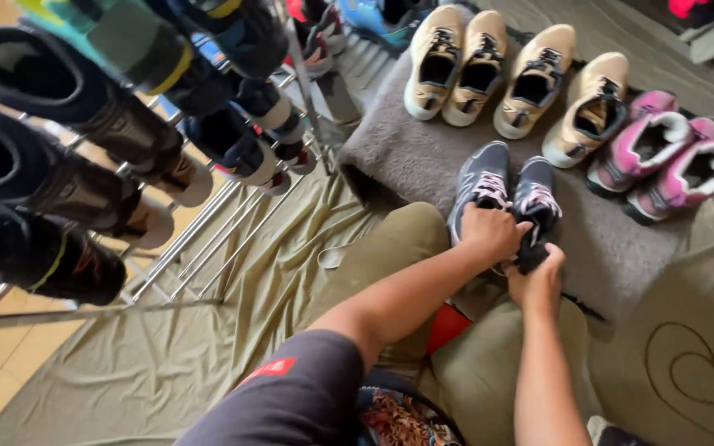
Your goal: The person sits on the floor and laces a pair of grey sneakers with pink laces. They then switch to a pair of teal sneakers with yellow laces and thread the laces through the eyelets.
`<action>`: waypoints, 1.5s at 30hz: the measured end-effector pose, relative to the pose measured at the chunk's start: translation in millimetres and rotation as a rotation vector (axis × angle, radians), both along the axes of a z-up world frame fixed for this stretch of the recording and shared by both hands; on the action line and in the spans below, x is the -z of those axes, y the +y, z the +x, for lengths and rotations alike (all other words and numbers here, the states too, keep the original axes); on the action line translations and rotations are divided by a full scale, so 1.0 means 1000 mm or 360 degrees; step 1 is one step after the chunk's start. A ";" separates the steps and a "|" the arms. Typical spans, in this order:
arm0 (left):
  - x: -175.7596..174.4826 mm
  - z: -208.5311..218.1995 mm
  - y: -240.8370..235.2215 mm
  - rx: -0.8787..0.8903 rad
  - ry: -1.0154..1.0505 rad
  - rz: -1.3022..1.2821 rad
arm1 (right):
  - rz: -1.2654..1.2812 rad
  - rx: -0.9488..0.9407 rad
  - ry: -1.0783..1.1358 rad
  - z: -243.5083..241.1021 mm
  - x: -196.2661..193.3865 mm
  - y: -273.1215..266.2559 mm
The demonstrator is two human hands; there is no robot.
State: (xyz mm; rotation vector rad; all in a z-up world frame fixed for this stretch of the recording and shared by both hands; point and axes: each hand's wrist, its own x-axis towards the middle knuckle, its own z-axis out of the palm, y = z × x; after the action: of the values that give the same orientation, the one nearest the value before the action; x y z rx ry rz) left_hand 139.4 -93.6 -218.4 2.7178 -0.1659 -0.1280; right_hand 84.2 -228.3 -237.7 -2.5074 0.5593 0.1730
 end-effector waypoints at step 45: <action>0.194 -0.261 0.390 -0.1644 0.0003 0.0222 | 0.0860 -0.0156 -0.0301 -0.001 0.006 -0.029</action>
State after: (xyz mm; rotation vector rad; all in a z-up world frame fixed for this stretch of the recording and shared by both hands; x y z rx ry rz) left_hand -121.7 296.3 -412.7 2.5734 1.2532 0.1652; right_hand 83.5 -257.7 -243.6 -1.9961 0.2655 0.1039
